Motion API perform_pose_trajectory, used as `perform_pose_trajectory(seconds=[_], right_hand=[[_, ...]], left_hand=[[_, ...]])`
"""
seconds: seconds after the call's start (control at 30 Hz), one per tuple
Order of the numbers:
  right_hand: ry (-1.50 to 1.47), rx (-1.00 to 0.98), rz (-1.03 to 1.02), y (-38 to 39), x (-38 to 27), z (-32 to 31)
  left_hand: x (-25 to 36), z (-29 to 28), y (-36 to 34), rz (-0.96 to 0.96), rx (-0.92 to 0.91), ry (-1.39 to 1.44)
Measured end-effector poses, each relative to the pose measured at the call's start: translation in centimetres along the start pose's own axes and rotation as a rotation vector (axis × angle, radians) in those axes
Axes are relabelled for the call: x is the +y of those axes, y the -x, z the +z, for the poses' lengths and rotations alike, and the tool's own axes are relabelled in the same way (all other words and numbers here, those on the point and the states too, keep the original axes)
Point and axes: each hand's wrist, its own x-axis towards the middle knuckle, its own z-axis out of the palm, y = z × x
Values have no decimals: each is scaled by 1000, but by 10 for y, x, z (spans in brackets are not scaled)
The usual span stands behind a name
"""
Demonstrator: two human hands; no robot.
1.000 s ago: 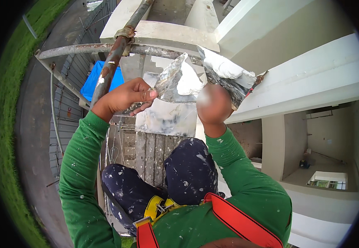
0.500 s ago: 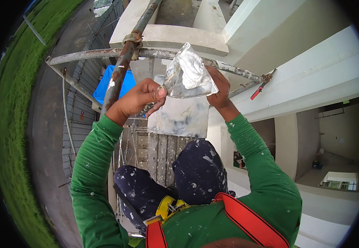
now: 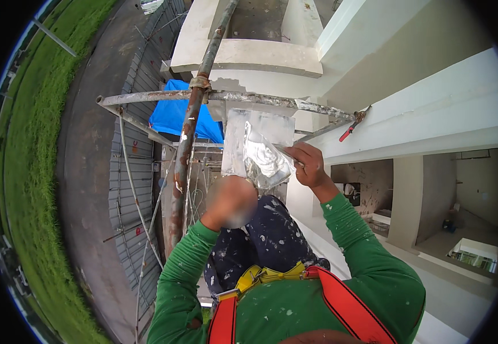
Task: The person applies white plaster to a building column using a trowel and a hawk. They scoop plaster from the hawk and spread it onto the column surface, smoothing it with the trowel.
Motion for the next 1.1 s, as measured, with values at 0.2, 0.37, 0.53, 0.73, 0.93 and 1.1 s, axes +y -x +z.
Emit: perform_pose_trajectory(seconds=[0.2,0.37,0.53,0.73,0.93,1.1], right_hand=[[67,3,390,24,-64,-93],[65,-6,524,27,-136,-143],[179,-174,639,43,-171,-190],[412,-210,870,43,-137,-224],[367,-55,1033,24,-98,-192],[316,-342,738,-35,-160,-140]], left_hand=[[100,83,95,-88,130,83],[199,139,134,-206,248,72],[283,182,156,-197,376,30],[324,206,200,-74,569,-56],[322,220,282,-19,834,-105],[308,236,353,90,1078,-3]])
